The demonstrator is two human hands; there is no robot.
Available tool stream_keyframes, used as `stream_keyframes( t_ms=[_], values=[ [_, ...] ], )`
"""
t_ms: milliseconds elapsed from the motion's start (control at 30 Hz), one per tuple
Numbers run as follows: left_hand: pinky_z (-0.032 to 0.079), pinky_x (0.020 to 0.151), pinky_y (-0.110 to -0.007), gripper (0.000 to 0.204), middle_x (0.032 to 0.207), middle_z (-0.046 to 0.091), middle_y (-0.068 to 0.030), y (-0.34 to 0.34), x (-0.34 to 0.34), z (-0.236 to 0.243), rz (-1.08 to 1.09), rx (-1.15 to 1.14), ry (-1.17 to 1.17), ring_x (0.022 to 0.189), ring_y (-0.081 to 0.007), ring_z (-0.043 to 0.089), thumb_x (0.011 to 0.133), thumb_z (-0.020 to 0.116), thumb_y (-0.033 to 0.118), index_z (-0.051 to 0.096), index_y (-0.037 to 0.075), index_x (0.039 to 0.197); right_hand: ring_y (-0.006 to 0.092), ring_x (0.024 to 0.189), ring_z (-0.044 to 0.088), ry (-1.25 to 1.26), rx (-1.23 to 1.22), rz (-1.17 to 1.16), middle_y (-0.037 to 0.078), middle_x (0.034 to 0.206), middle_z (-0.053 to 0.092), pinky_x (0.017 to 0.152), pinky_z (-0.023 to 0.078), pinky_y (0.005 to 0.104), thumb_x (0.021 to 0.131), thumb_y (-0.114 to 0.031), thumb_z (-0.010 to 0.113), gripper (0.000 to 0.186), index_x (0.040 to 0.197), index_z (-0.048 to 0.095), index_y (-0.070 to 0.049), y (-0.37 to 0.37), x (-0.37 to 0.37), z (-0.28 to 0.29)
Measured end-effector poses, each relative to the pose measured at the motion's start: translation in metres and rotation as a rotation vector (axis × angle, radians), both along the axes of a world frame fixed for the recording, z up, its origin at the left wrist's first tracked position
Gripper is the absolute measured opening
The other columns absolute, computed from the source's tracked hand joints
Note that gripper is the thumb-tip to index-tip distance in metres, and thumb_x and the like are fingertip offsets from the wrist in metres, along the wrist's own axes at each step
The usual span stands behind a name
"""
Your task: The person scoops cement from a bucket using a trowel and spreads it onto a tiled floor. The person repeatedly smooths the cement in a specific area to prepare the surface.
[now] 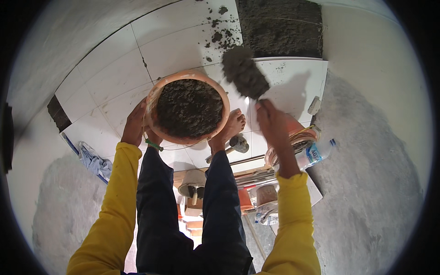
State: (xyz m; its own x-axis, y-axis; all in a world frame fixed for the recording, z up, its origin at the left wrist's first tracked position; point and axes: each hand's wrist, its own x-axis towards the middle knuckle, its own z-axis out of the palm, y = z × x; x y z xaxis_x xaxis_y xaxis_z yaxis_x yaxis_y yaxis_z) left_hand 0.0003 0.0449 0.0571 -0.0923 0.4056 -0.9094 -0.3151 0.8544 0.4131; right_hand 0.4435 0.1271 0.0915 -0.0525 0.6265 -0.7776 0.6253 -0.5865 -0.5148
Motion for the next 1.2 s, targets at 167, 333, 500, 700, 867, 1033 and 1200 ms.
stream_keyframes(
  t_ms=[167, 333, 500, 700, 867, 1033, 1200],
  values=[
    [0.046, 0.118, -0.045, 0.059, 0.155, 0.057, -0.0120, -0.010, -0.007, -0.016, -0.083, -0.016, 0.063, 0.143, -0.0259, 0.056, 0.114, 0.052, 0.041, 0.048, 0.005, 0.161, 0.0512, 0.093, 0.070, -0.408, 0.633, 0.237, 0.026, 0.103, 0.075, 0.081, 0.056, 0.0566, 0.106, -0.027, 0.064, 0.032, 0.124, 0.065, -0.001, 0.060, 0.022, -0.088],
    [0.037, 0.125, -0.040, 0.062, 0.161, 0.052, -0.0093, -0.046, -0.014, -0.035, 0.073, 0.050, 0.006, 0.149, -0.0208, 0.047, 0.115, 0.053, 0.040, 0.044, 0.002, 0.163, 0.0484, 0.107, 0.070, -0.441, 0.648, 0.140, 0.029, 0.115, 0.073, 0.091, 0.056, 0.0552, 0.109, -0.031, 0.062, 0.039, 0.131, 0.063, 0.001, 0.062, -0.012, -0.054],
    [0.029, 0.128, -0.035, 0.059, 0.167, 0.043, -0.0083, -0.069, -0.012, -0.048, -0.495, 0.210, 0.395, 0.154, -0.0177, 0.038, 0.117, 0.049, 0.032, 0.039, -0.001, 0.165, 0.0500, 0.102, 0.069, -0.282, 0.162, 0.278, 0.028, 0.109, 0.072, 0.086, 0.054, 0.0566, 0.112, -0.032, 0.056, 0.034, 0.124, 0.062, -0.001, -0.041, -0.044, 0.087],
    [0.036, 0.116, -0.036, 0.052, 0.138, 0.062, -0.0117, -0.045, 0.045, -0.003, -0.478, 0.278, 0.546, 0.131, -0.0218, 0.052, 0.113, 0.059, 0.041, 0.063, 0.006, 0.151, 0.0530, 0.082, 0.068, -0.289, -0.136, 0.512, 0.028, 0.085, 0.069, 0.069, 0.055, 0.0579, 0.113, -0.036, 0.050, 0.035, 0.115, 0.060, -0.002, -0.130, -0.052, 0.050],
    [0.047, 0.100, -0.025, 0.053, 0.118, 0.073, -0.0055, -0.024, 0.062, 0.031, -0.241, 0.153, 0.273, 0.108, -0.0100, 0.061, 0.112, 0.061, 0.042, 0.066, 0.003, 0.147, 0.0229, 0.045, 0.061, 0.016, -0.149, 0.207, 0.012, 0.059, 0.058, 0.043, 0.048, 0.0387, 0.113, -0.040, 0.051, 0.041, 0.107, 0.062, -0.001, -0.133, -0.100, -0.049],
    [0.048, 0.100, -0.027, 0.054, 0.115, 0.073, -0.0071, -0.042, 0.038, 0.001, -0.540, 0.250, 0.543, 0.107, -0.0115, 0.061, 0.112, 0.061, 0.044, 0.067, 0.002, 0.146, 0.0512, 0.085, 0.068, 0.047, -0.225, 0.117, 0.030, 0.085, 0.069, 0.070, 0.053, 0.0556, 0.111, -0.037, 0.056, 0.039, 0.107, 0.066, 0.000, -0.125, -0.135, -0.047],
    [0.045, 0.106, -0.034, 0.059, 0.111, 0.072, -0.0119, -0.042, 0.044, -0.005, -0.490, 0.354, 0.645, 0.109, -0.0210, 0.062, 0.110, 0.060, 0.050, 0.068, 0.001, 0.142, 0.0542, 0.096, 0.069, 0.111, -0.176, 0.084, 0.032, 0.092, 0.071, 0.078, 0.053, 0.0558, 0.110, -0.038, 0.057, 0.039, 0.106, 0.066, 0.000, -0.109, -0.161, -0.046]
  ],
)
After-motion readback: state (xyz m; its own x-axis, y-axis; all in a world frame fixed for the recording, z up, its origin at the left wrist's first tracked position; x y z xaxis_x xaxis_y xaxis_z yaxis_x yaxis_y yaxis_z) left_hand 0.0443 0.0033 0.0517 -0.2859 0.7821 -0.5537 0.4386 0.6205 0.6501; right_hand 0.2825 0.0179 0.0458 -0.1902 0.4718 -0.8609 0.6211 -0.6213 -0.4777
